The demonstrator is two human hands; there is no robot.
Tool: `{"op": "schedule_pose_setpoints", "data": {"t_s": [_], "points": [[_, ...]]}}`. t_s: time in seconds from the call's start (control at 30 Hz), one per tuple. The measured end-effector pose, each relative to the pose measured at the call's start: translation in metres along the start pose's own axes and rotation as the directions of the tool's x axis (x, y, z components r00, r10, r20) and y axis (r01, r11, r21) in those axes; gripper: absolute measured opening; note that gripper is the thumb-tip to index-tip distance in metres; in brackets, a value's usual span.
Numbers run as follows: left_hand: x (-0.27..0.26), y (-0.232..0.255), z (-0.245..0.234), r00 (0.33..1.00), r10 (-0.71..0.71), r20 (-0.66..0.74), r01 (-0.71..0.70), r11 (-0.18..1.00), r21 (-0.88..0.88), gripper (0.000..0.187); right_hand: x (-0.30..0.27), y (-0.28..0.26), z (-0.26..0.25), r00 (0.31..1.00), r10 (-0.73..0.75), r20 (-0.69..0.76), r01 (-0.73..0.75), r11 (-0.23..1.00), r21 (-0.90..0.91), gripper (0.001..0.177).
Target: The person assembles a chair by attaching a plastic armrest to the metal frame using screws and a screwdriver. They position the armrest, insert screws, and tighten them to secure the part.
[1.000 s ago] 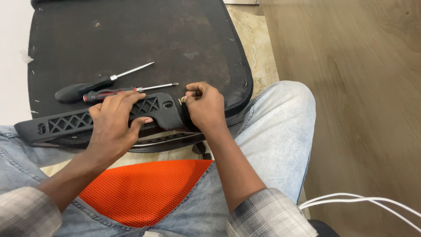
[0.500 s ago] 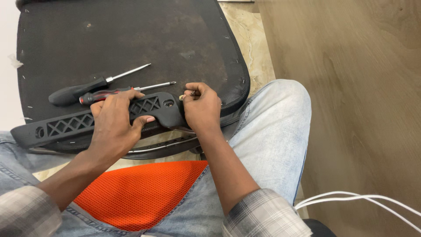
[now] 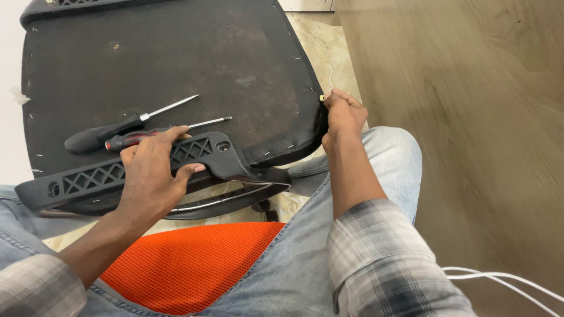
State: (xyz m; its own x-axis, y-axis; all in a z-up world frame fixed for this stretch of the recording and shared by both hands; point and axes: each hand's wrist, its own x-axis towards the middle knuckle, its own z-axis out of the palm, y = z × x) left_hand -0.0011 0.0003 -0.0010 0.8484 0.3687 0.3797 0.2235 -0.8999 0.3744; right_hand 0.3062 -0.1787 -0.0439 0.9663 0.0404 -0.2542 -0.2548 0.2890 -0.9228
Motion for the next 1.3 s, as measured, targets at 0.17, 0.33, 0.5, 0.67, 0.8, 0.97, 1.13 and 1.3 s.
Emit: {"op": "schedule_pose_setpoints", "data": {"t_s": [0.17,0.33,0.5,0.67,0.8,0.97,1.13,1.3], "points": [[0.002,-0.001,-0.001,0.998,-0.047,0.032,0.047,0.999,-0.008,0.065,0.003,0.002,-0.011,0.998,0.007,0.055,-0.004,0.999,-0.047,0.027],[-0.005,-0.004,0.005,1.0,-0.016,-0.008,0.016,1.0,-0.008,0.064,-0.012,0.002,-0.009,0.996,0.033,0.087,-0.03,0.999,-0.044,0.026],[-0.005,-0.012,0.005,0.994,0.062,0.088,-0.071,0.991,0.112,0.069,-0.025,0.0,-0.013,0.979,0.203,0.014,-0.201,0.974,-0.109,0.028],[0.003,-0.018,-0.001,0.947,0.278,0.158,-0.308,0.927,0.214,0.074,-0.01,0.014,-0.016,0.995,0.057,0.081,-0.053,0.997,-0.053,0.027],[0.002,-0.019,0.002,0.93,0.347,0.121,-0.365,0.911,0.192,0.06,-0.002,0.024,-0.018,0.985,-0.069,0.161,0.079,0.996,-0.051,0.03],[-0.002,-0.021,0.006,0.947,0.284,0.153,-0.303,0.945,0.121,0.04,-0.02,0.016,-0.015,0.99,0.134,0.05,-0.125,0.982,-0.144,0.03],[0.005,-0.025,-0.001,0.949,0.088,0.304,-0.088,0.996,-0.014,0.032,-0.034,0.007,-0.01,0.996,0.07,0.049,-0.06,0.983,-0.173,0.031],[0.012,-0.032,-0.01,0.92,-0.015,0.393,-0.004,0.999,0.05,0.054,-0.062,0.007,0.006,0.913,-0.371,0.17,0.402,0.745,-0.533,0.023]]}}
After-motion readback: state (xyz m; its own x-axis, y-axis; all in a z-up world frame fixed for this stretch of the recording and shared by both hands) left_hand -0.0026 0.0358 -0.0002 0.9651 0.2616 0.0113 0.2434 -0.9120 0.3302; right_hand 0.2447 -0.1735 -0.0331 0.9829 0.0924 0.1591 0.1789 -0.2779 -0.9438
